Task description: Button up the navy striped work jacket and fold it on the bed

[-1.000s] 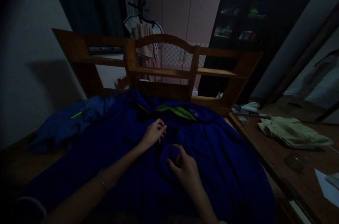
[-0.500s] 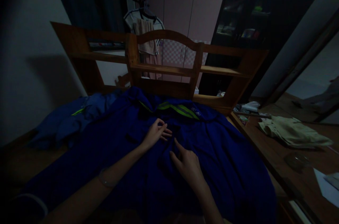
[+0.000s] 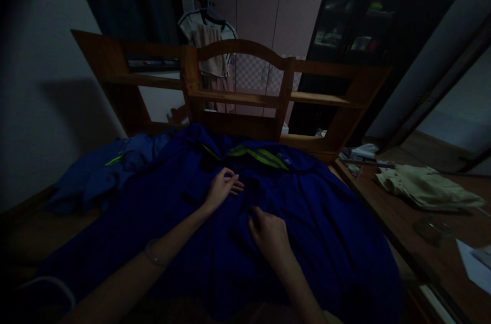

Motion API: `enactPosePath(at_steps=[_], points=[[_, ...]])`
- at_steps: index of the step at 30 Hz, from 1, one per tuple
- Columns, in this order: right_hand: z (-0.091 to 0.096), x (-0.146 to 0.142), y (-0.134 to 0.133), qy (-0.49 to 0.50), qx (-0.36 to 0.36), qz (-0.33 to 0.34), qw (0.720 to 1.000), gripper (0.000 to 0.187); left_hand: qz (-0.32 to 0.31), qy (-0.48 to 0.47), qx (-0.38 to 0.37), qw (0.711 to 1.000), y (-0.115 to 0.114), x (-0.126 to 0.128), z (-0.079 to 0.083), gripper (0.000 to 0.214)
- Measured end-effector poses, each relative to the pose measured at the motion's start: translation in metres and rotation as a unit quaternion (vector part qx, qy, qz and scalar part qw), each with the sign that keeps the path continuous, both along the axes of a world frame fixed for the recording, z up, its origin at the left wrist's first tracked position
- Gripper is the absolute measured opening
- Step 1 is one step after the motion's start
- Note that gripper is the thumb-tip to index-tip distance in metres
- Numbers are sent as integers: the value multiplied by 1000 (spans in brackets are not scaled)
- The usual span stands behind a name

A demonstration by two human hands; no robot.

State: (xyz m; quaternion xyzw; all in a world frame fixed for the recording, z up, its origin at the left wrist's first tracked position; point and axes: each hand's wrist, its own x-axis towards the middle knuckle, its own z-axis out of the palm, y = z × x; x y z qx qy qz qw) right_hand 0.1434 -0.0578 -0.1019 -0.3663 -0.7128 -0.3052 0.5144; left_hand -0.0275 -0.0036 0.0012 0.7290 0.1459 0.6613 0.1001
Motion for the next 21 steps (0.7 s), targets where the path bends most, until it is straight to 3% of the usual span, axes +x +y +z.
enactPosePath(at_steps=[4,7,10,11,13,15,16,18,21], points=[[1,-5,1,-13,8,-41,999,30,-6,-10,-21,1000,-1,-2,2,24],[0,-7,4,16,-3,-21,1000,28,-14,-11,-24,1000,0,-3,3,25],[3,1,4,108,-62,144,982,31,-30,-4,-23,999,3,-3,4,28],[6,6,2,151,-97,230,957,37,-38,2,-25,999,3,-3,4,30],[19,23,-6,229,-150,393,878,54,-54,17,-37,998,1,-2,5,32],[39,42,-17,273,-150,497,810,61,-67,34,-51,996,-4,0,5,33],[51,50,-22,276,-139,525,793,59,-70,40,-56,995,-7,1,6,33],[75,64,-30,255,-130,552,783,51,-77,46,-57,994,-14,3,6,33],[104,70,-32,198,-144,523,816,42,-76,37,-25,996,-20,5,5,31]])
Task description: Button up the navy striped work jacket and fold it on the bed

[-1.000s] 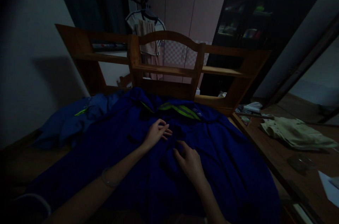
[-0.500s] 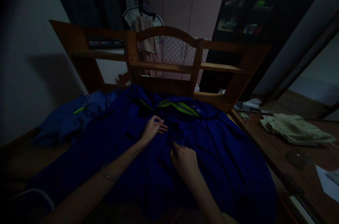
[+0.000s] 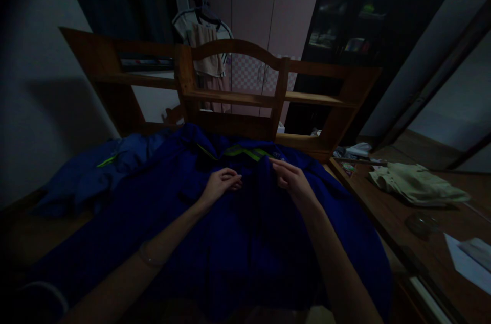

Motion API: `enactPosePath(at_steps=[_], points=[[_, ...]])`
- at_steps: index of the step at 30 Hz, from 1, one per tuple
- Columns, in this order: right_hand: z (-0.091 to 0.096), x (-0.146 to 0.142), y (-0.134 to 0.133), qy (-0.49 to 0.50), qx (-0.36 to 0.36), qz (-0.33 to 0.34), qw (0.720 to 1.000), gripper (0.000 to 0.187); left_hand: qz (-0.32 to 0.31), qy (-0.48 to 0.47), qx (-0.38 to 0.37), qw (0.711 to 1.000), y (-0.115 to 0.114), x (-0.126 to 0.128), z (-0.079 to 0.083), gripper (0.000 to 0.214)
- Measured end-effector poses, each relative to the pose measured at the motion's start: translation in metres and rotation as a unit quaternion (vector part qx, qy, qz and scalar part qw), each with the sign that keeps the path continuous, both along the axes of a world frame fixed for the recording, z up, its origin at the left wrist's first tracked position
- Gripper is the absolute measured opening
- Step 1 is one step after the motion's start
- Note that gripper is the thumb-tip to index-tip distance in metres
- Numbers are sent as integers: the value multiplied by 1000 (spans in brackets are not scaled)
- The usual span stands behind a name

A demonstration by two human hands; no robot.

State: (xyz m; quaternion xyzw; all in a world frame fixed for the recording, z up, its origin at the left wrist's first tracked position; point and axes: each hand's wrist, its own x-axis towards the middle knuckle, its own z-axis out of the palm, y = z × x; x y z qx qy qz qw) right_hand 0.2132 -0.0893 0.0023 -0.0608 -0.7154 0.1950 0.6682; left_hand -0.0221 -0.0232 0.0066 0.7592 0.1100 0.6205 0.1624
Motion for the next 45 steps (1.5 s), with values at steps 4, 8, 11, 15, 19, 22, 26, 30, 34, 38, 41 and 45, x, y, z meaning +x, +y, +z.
enactPosePath(at_steps=[4,8,11,15,19,22,26,30,34,38,41,45], points=[[18,-17,15,-161,-9,-66,985,41,55,-5,47,997,4,0,0,26],[17,-38,33,-271,45,-92,957,38,102,2,43,994,12,-3,1,17],[10,-46,43,-285,85,-99,950,35,111,-5,26,994,15,-4,3,19],[1,-47,49,-237,141,-179,944,35,72,-26,-24,997,19,-2,5,23],[-4,-47,47,-188,189,-272,925,33,41,-46,-39,997,20,-1,6,21],[-7,-50,44,-162,210,-277,924,30,43,-38,-30,998,20,-1,6,21],[-9,-51,44,-134,229,-278,923,26,48,-14,-17,999,19,-2,5,20],[-9,-50,48,-125,224,-283,924,22,72,5,-1,997,16,-2,4,20],[-10,-51,50,-108,222,-275,929,21,86,11,26,996,10,-2,3,20],[-10,-52,51,-94,231,-270,930,21,99,12,38,994,6,0,3,18],[-9,-53,54,-91,232,-272,929,21,105,14,52,993,3,1,2,15],[-8,-52,58,-102,207,-288,929,20,91,32,66,993,5,1,0,17]])
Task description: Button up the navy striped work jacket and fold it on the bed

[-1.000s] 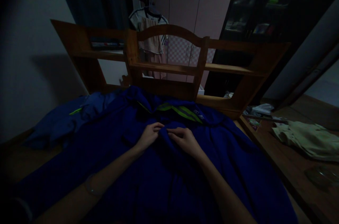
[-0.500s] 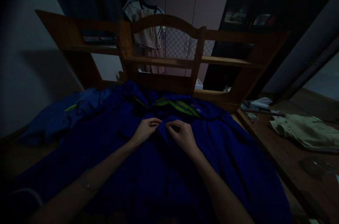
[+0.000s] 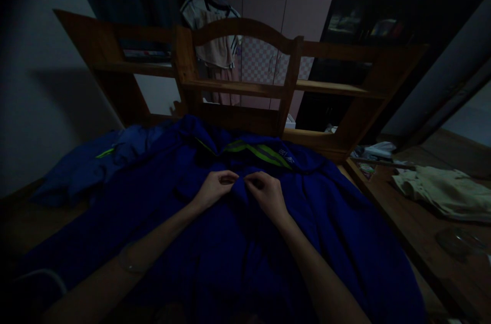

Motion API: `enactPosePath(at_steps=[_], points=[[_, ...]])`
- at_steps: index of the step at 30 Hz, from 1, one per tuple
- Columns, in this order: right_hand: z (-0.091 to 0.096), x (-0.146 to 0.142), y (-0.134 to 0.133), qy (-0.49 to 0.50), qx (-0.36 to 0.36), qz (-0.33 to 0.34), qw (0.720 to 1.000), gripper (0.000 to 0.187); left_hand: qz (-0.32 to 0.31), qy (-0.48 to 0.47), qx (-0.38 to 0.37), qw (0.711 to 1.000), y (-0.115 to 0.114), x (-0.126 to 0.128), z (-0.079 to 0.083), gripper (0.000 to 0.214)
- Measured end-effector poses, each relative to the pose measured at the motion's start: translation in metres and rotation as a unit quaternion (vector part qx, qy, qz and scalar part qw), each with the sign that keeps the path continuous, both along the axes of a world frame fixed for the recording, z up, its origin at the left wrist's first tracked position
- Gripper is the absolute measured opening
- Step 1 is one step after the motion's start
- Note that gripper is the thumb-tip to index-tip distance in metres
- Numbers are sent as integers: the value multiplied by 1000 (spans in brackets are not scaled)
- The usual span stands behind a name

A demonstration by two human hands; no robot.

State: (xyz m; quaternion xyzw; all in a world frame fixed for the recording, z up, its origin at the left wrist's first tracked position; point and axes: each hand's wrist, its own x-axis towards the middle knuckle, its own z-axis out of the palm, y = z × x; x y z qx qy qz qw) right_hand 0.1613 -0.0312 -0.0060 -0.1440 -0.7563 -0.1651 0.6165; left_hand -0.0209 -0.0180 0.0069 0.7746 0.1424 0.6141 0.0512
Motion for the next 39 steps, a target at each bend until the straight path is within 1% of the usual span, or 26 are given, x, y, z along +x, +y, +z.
enactPosePath(at_steps=[4,7,10,15,17,20,24,27,32,35,37,39], points=[[1,1,1,-23,-15,-19,999,17,10,15,18,1000,1,0,-3,16],[1,1,3,-40,0,-25,999,14,47,20,42,998,-2,1,-5,14],[1,-1,4,-52,18,-31,998,13,78,5,42,996,-4,3,-6,17],[-1,-4,3,-52,27,-45,997,11,47,-4,21,999,0,4,-7,15],[-1,-5,2,-51,23,-44,997,10,49,-3,24,998,2,3,-7,15],[-1,-4,2,-49,7,-34,998,13,58,-2,40,998,1,3,-8,14],[0,-1,6,-46,-34,-13,998,16,61,4,50,997,-2,4,-10,15],[2,0,8,-50,-52,-5,997,16,36,1,24,999,-3,5,-10,17],[1,-1,5,-63,-37,1,997,13,-21,-17,-85,996,-3,4,-10,23],[2,-1,7,-61,-39,8,997,14,-52,-32,-123,991,-4,3,-10,24],[4,-1,11,-58,-73,40,995,16,-73,-39,-139,987,-4,4,-10,24],[7,0,15,-58,-135,104,984,21,-88,-45,-158,982,-5,4,-11,24]])
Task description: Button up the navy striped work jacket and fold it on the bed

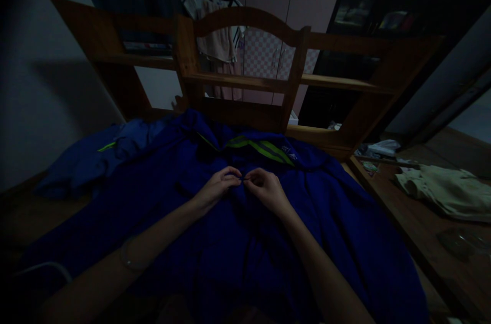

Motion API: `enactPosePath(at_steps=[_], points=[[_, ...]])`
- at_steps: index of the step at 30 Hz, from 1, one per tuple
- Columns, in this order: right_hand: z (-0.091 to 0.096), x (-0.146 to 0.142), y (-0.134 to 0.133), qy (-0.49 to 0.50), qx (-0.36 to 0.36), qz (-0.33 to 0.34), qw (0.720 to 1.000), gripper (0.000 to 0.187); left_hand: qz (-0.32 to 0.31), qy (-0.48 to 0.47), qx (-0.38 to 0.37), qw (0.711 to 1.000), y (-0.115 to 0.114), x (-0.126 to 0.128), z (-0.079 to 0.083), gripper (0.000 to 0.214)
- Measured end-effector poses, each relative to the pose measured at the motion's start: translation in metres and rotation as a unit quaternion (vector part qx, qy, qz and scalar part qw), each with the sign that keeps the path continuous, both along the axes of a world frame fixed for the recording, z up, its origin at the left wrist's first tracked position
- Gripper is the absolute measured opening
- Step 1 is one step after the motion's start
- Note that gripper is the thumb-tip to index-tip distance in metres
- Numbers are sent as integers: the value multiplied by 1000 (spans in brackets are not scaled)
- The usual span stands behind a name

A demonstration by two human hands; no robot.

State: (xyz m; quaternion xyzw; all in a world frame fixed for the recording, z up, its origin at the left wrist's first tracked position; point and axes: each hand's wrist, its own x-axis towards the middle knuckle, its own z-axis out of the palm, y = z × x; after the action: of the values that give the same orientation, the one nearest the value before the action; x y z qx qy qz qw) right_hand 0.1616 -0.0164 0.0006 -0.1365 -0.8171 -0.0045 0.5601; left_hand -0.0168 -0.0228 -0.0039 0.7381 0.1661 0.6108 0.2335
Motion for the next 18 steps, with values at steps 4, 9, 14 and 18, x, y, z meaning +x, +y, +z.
enactPosePath(at_steps=[4,9,14,18], points=[[4,2,3,6,-94,100,990,29,-30,-5,-39,999,-3,2,0,25],[3,1,0,10,-100,114,988,28,-46,-19,-83,995,-7,0,1,22],[3,0,3,6,-97,112,989,27,-59,-15,-81,995,-7,-3,2,26],[4,0,4,10,-112,121,986,27,-43,-16,-59,997,-6,-2,3,28]])
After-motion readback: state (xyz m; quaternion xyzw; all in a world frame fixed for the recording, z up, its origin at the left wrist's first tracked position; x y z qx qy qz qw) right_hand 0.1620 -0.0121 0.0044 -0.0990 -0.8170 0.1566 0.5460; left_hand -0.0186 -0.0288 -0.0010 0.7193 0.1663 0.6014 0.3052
